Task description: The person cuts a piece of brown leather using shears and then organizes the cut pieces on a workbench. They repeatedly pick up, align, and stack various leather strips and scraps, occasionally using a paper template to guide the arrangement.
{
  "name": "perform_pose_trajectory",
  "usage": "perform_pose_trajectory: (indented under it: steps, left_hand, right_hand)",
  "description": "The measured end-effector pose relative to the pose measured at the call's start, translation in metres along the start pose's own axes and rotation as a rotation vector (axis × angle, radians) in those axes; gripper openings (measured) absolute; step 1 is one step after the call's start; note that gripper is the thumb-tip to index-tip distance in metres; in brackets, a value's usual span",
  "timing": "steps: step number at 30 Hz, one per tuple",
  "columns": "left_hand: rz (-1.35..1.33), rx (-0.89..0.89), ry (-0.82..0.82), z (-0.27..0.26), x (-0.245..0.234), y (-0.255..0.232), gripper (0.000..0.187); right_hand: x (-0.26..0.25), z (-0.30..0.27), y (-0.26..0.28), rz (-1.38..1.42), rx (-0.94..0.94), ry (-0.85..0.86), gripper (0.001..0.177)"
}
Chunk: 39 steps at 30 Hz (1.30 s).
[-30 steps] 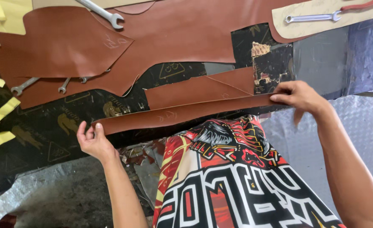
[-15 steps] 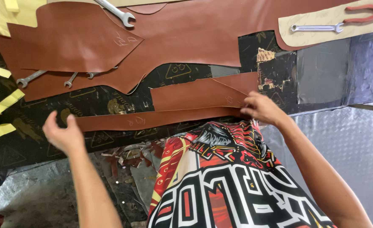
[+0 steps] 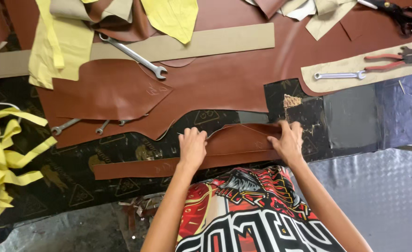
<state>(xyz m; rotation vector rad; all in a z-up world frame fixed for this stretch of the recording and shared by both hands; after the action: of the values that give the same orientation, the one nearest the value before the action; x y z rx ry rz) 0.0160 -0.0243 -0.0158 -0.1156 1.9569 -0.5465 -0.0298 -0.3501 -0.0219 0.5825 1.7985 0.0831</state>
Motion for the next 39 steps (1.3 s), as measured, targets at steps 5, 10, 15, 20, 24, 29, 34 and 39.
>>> perform_pose_trajectory:
  steps: [5,10,15,20,24,29,34,39]
  left_hand:
    - [-0.115,0.075,-0.074,-0.001,-0.007,-0.011,0.032]
    - [-0.126,0.074,-0.084,0.004,-0.001,-0.031,0.031]
    - [-0.12,0.096,-0.009,0.008,0.009,-0.045,0.032]
    - [-0.601,-0.017,0.091,0.041,-0.054,-0.022,0.033]
    - [-0.701,0.074,-0.148,0.12,-0.152,0.0,0.059]
    - [-0.118,-0.013,-0.424,0.187,-0.226,0.019,0.057]
    - [-0.375,0.025,-0.556,0.177,-0.204,0.029,0.043]
    - [-0.484,-0.066,-0.472,0.119,-0.142,0.015,0.034]
  right_hand:
    - [-0.013,0.002,0.019,-0.184,-0.02,0.053,0.024]
    - [-0.004,0.007,0.024,0.047,-0.154,0.22,0.047]
    - [-0.01,0.011,0.043,0.161,-0.081,0.361,0.068]
    - [-0.042,0.041,0.061,0.469,0.403,0.711,0.067]
    - [-0.089,0.143,0.127,0.397,-0.273,0.304,0.064]
    - [-0.092,0.235,0.153,-0.099,-0.158,0.18,0.076]
    - [-0.13,0.321,0.118,-0.162,-0.097,-0.341,0.073]
    - [-0.17,0.378,0.096,-0.39,-0.281,-0.585,0.068]
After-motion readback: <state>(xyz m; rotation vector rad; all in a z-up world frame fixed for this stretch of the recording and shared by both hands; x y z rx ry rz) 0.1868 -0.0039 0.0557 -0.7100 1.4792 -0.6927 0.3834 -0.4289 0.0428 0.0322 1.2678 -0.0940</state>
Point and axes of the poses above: each hand's wrist, its own z-axis towards the middle knuckle, its own x-axis out of the palm, y = z × x, the point moved 7 cm from there along z, towards the middle knuckle, and after that the axes turned 1 degree about -z, right-handed, at the moved point
